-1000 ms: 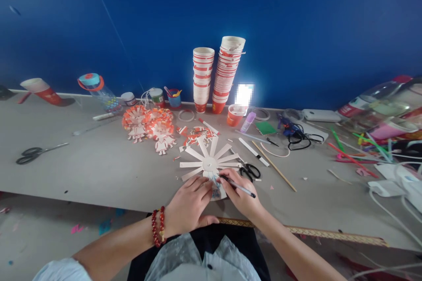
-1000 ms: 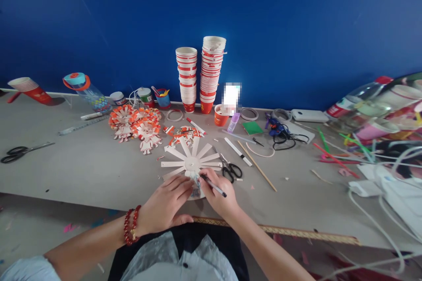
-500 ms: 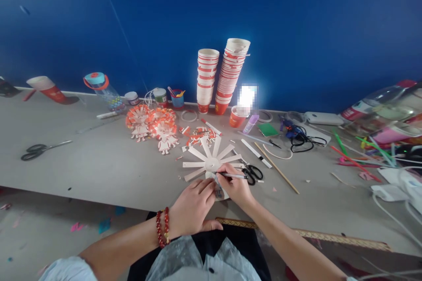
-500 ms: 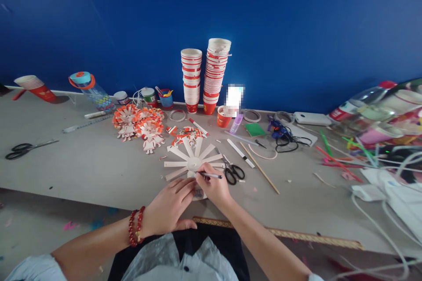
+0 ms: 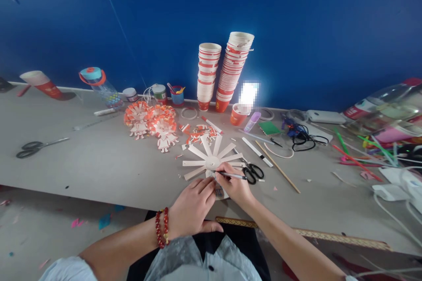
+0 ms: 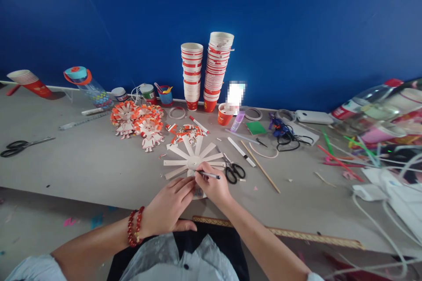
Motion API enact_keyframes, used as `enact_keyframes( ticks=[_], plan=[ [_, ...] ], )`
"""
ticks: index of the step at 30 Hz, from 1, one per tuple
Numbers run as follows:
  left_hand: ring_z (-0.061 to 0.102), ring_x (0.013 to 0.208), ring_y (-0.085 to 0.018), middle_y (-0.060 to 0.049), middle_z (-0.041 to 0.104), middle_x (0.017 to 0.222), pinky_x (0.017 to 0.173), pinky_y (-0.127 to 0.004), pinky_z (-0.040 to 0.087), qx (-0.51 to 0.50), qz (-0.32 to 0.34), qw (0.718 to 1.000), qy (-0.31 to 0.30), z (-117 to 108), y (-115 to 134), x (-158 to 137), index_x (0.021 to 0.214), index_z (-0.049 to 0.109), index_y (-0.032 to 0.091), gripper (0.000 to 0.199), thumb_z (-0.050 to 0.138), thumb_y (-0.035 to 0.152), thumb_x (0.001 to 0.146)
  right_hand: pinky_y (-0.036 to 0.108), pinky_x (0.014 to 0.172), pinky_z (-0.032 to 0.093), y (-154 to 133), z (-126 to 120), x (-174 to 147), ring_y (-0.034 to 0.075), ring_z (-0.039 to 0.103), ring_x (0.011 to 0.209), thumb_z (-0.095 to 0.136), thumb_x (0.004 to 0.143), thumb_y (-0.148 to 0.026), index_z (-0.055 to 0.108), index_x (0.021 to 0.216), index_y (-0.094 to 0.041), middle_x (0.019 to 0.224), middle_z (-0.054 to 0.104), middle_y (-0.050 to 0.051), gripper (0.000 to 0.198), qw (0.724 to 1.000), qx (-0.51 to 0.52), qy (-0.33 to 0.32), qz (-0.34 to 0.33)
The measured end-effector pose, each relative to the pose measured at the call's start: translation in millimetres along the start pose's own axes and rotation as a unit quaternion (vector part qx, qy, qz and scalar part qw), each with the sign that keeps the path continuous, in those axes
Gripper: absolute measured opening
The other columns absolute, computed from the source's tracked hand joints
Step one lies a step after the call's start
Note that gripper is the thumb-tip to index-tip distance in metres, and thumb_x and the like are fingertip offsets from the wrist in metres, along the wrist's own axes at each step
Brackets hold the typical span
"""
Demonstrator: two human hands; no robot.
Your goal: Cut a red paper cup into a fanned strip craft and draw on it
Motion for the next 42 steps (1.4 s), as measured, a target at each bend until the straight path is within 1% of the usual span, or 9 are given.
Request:
enact_keyframes(
  ticks=[5,11,19,25,32,38,40,42],
  plan=[
    [0.041,0.13,-0.033,-0.02,0.05,0.136,0.11,-0.045,0.033,-0.001,0.0,1.0,0.006,-0.2,0.5,-0.2,0.132,0.05,0.006,0.091,0.036,0.079,0.08,0.022,0.055,0.039,-2.3,0.2,-1.0,0.014,0.053,0.055,0.051,0.089,-0.027,0.057,0.086,-0.022,0.064,0.058,-0.003,0.009,1.0,-0.011,-0.003,0.002],
    [0.04,0.131,-0.033,-0.02,0.05,0.136,0.112,-0.044,0.031,-0.001,0.0,1.0,0.004,0.1,0.1,0.1,0.132,0.05,0.005,0.092,0.035,0.08,0.08,0.023,0.056,0.04,-4.9,0.3,0.9,0.015,0.054,0.057,0.049,0.088,-0.026,0.056,0.082,-0.022,0.062,0.057,-0.003,0.009,1.0,-0.013,-0.007,0.002],
    [0.04,0.13,-0.034,-0.02,0.05,0.136,0.112,-0.045,0.031,-0.002,0.0,1.0,0.001,-0.5,0.2,0.6,0.132,0.05,0.005,0.092,0.034,0.08,0.081,0.023,0.057,0.04,-7.2,-0.9,0.7,0.016,0.056,0.057,0.049,0.085,-0.024,0.055,0.08,-0.022,0.062,0.058,-0.002,0.009,1.0,-0.02,-0.004,-0.006],
    [0.041,0.131,-0.034,-0.02,0.051,0.135,0.111,-0.045,0.032,-0.005,0.0,1.0,0.004,-1.2,0.2,0.5,0.132,0.05,0.006,0.092,0.033,0.08,0.08,0.023,0.056,0.041,-8.0,-0.7,1.1,0.016,0.055,0.055,0.049,0.086,-0.023,0.055,0.078,-0.023,0.061,0.059,-0.002,0.01,1.0,-0.018,-0.005,-0.007],
    [0.041,0.13,-0.034,-0.02,0.052,0.134,0.111,-0.044,0.031,-0.01,-0.001,1.0,0.006,-2.1,0.1,0.8,0.132,0.051,0.006,0.092,0.032,0.08,0.08,0.023,0.059,0.043,-9.8,-0.3,1.7,0.016,0.058,0.059,0.049,0.085,-0.022,0.056,0.078,-0.022,0.064,0.061,-0.001,0.01,1.0,-0.001,-0.014,0.0],
    [0.04,0.131,-0.034,-0.021,0.051,0.135,0.111,-0.044,0.031,-0.002,0.004,1.0,0.011,-2.4,1.0,0.6,0.132,0.05,0.005,0.093,0.033,0.08,0.08,0.022,0.057,0.043,-7.1,2.8,3.4,0.015,0.058,0.059,0.05,0.083,-0.021,0.057,0.077,-0.021,0.065,0.061,-0.002,0.009,1.0,0.019,-0.018,0.012],
    [0.041,0.13,-0.034,-0.02,0.052,0.134,0.11,-0.045,0.032,-0.002,0.002,1.0,0.01,-2.3,0.6,0.3,0.131,0.051,0.006,0.092,0.033,0.08,0.08,0.022,0.055,0.044,-5.1,0.9,3.5,0.015,0.058,0.059,0.051,0.085,-0.021,0.057,0.079,-0.021,0.067,0.061,-0.001,0.008,0.999,0.04,-0.008,0.016],
    [0.042,0.129,-0.034,-0.02,0.053,0.133,0.11,-0.045,0.032,-0.006,-0.002,1.0,0.009,-2.1,-0.3,0.0,0.131,0.052,0.007,0.09,0.034,0.08,0.08,0.022,0.054,0.045,-4.0,-4.4,2.6,0.015,0.059,0.058,0.051,0.088,-0.023,0.057,0.086,-0.022,0.068,0.062,-0.001,0.007,0.998,0.065,0.007,0.021]
  ],
)
Point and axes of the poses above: each hand's wrist, its own x-axis towards the middle knuckle, its own z-axis out of the palm, y = z × x, the point moved 9 cm from there along x, towards the middle knuckle
